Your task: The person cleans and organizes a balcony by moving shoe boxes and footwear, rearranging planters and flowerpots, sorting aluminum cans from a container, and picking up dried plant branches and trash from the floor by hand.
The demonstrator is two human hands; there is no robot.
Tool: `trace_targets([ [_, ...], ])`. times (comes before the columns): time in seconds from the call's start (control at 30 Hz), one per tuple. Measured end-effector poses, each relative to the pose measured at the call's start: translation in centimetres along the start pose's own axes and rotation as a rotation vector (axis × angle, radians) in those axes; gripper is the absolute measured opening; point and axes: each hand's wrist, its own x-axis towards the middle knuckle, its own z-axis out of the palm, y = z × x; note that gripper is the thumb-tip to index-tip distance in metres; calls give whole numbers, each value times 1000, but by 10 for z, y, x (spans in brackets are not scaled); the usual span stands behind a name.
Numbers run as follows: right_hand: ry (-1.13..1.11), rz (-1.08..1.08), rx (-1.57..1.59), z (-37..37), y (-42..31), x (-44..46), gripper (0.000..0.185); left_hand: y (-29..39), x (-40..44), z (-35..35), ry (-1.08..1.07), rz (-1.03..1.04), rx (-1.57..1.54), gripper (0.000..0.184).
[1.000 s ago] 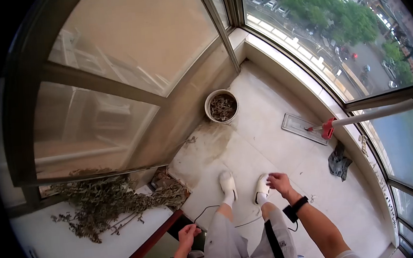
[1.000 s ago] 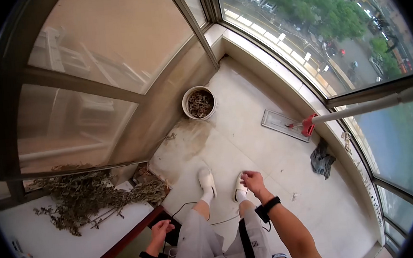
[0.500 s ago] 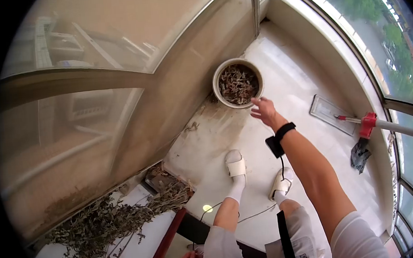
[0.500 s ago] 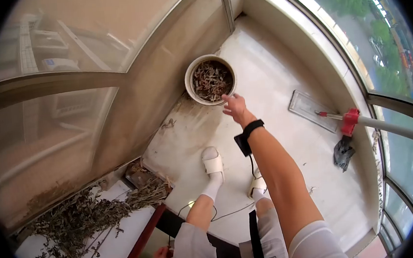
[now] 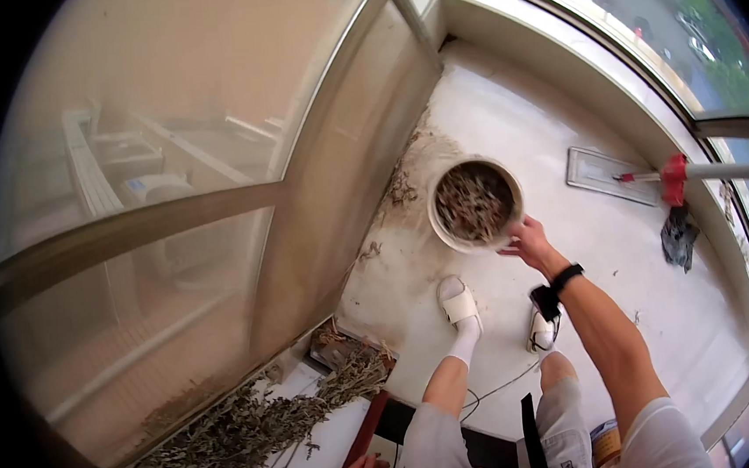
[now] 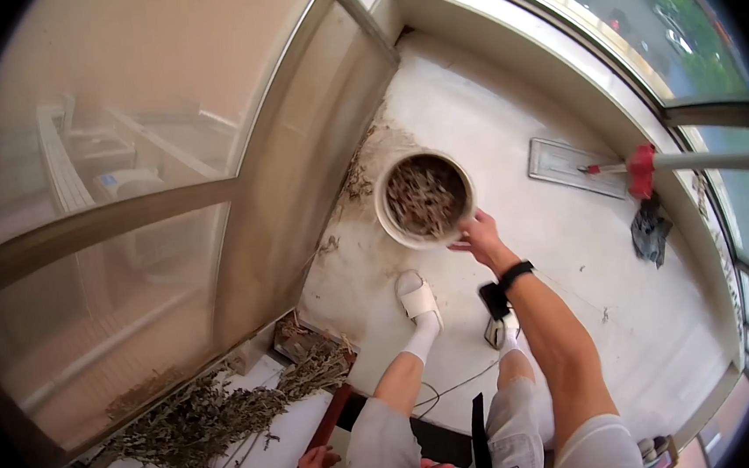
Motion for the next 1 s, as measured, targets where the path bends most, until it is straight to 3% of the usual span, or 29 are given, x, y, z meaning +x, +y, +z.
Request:
trace_targets([
  [0.13,115,36,-21,-82,19,-122,37,22,26,2,-110,67,-3,29],
  [0.2,203,-6,66,-112,34,-191,41,56,25,12,-150,121,227,30],
  [0.4,426,-22,411,-225,124,-361,40,82,1,18,-123,258,337,29],
  [0.53,577,-96,651,-297,209,-437,35,22,18,-9,-30,293,377,26],
  [0.6,587,-148,774,-353,259,-469,36,-24,27,-25,-174,507,444,20],
  [0.7,580,-185,918,-422,323,-508,39,-74,10,35,-32,381,568,20],
  [0.83,614,-227,1132,-527,414,-554,43,-140,-38,115,-7,381,763,22],
  [1.0,673,-287,1352,-616,494,-581,41,-170,-78,136,11,411,1046,27],
])
